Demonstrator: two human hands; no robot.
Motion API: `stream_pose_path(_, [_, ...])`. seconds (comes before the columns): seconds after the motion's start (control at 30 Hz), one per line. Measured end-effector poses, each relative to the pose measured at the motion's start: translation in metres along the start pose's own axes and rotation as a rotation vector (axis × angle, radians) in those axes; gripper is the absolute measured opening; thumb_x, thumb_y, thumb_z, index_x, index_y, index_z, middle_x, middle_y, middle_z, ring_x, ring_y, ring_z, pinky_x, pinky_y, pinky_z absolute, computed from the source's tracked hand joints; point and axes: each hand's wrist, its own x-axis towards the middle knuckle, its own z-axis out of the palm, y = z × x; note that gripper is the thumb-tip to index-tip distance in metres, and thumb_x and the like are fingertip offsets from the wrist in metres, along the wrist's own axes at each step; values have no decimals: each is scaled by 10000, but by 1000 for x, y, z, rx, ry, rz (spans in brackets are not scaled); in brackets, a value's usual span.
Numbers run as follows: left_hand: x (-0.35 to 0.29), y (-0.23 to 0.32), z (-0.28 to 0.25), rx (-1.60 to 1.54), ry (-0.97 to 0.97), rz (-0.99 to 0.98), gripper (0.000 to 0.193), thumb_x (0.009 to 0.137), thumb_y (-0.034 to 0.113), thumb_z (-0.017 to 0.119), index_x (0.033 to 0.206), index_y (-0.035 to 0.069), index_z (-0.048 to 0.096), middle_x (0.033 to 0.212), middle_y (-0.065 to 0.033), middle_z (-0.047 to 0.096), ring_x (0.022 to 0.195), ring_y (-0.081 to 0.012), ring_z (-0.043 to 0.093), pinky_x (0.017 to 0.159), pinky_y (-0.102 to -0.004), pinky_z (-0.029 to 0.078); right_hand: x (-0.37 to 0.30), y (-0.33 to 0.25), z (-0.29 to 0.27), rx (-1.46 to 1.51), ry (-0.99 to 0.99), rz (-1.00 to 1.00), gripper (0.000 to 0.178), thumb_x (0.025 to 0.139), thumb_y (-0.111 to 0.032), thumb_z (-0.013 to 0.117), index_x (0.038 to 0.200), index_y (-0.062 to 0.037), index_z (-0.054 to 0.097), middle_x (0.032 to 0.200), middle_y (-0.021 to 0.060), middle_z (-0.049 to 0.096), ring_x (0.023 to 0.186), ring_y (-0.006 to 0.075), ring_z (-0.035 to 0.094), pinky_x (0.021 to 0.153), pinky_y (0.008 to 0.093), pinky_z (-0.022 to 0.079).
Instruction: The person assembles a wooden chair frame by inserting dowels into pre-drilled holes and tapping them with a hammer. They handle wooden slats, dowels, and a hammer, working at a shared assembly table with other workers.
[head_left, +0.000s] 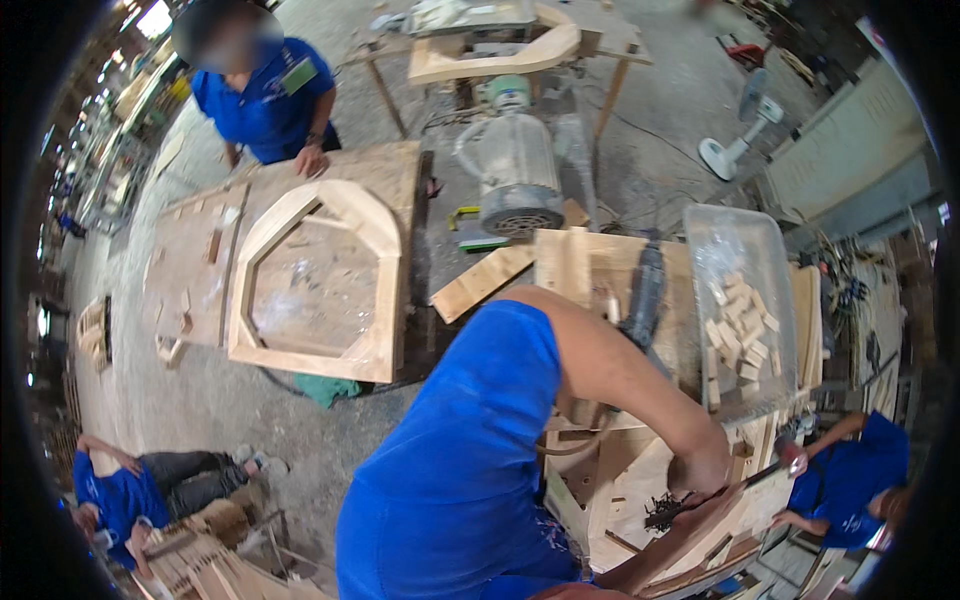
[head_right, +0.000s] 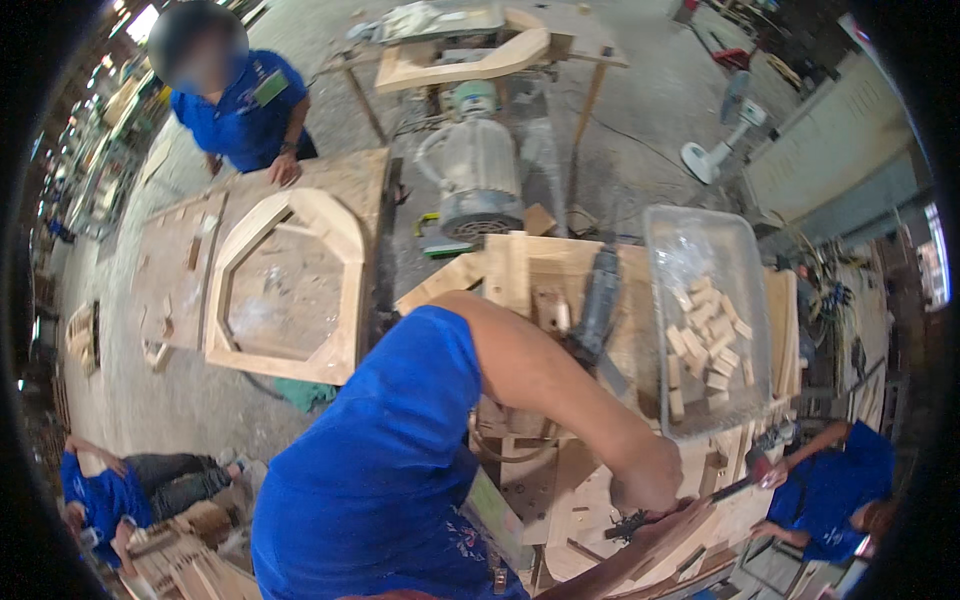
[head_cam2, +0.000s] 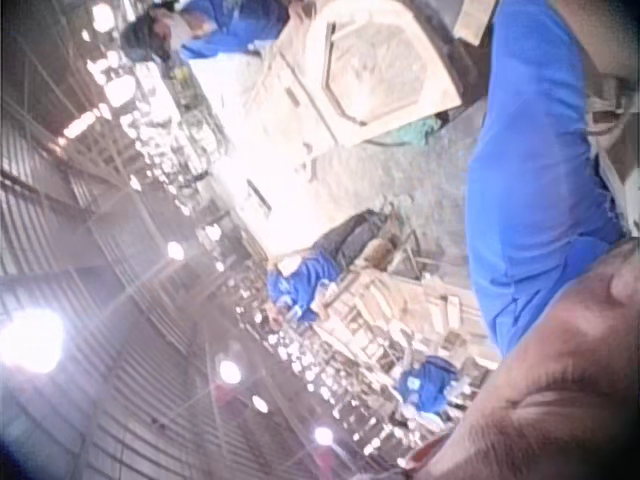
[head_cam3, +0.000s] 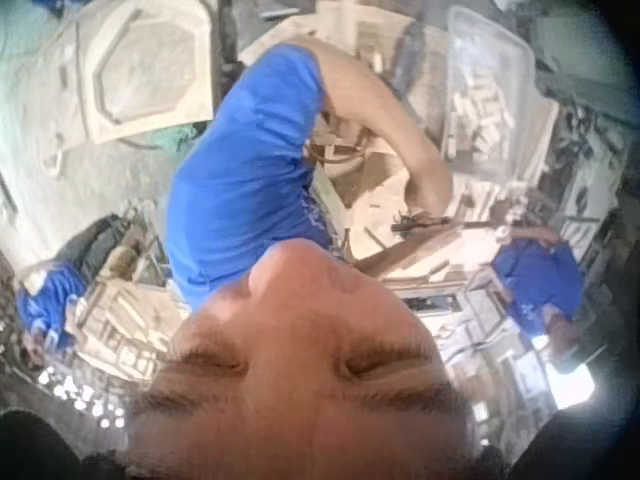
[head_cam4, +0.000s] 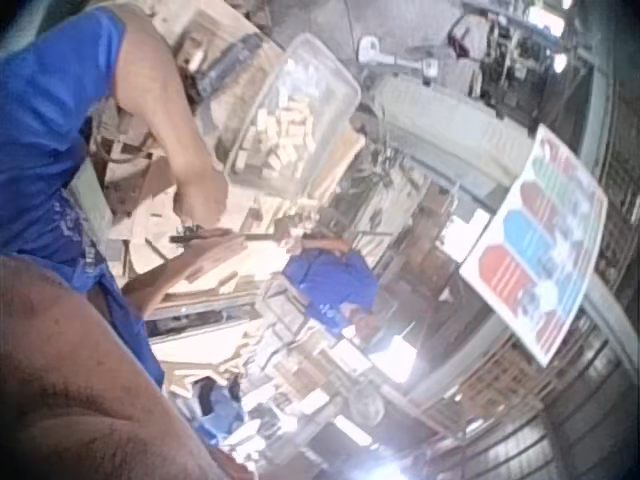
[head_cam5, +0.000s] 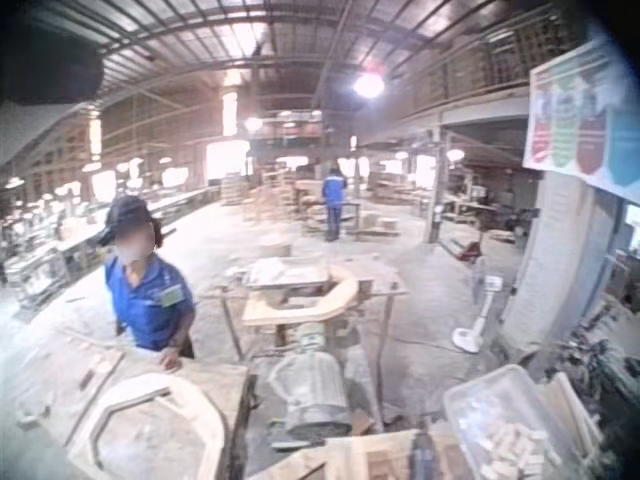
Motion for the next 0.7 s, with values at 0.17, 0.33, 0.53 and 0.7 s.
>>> stream_pose_path(0.17, [-6,-4,-8,312,11,-115,334,827,308,772,1026,46,829,1083,-154,796,1026,-338,759,843,-495,599,-99,20,1,-61,-105,201,477,1097,-513,536,874,-93,578,671,-12,466,525,62,463,467,249,392])
stream_pose_path(0.33, [-22,0,-15,367,74,-92,258,816,275,789,973,78,845,1030,-144,805,992,-311,768,826,-471,608,-140,36,21,-196,-325,300,442,1091,-467,555,948,-57,634,727,24,551,590,99,536,540,274,459])
stream_pose_path(0.53, [-13,-48,-11,579,129,-61,372,946,397,713,1154,98,788,1000,-172,783,943,-365,751,805,-492,591,-143,33,87,-302,-517,228,422,1085,-443,565,996,-39,649,775,53,593,647,132,570,595,302,477])
stream_pose_path(0.7, [-6,-51,-15,667,169,-49,392,979,474,629,1067,147,828,1054,-114,806,978,-328,770,793,-509,595,-147,44,85,-324,-510,259,411,1080,-423,574,1035,-25,660,815,78,628,695,160,598,640,326,493])
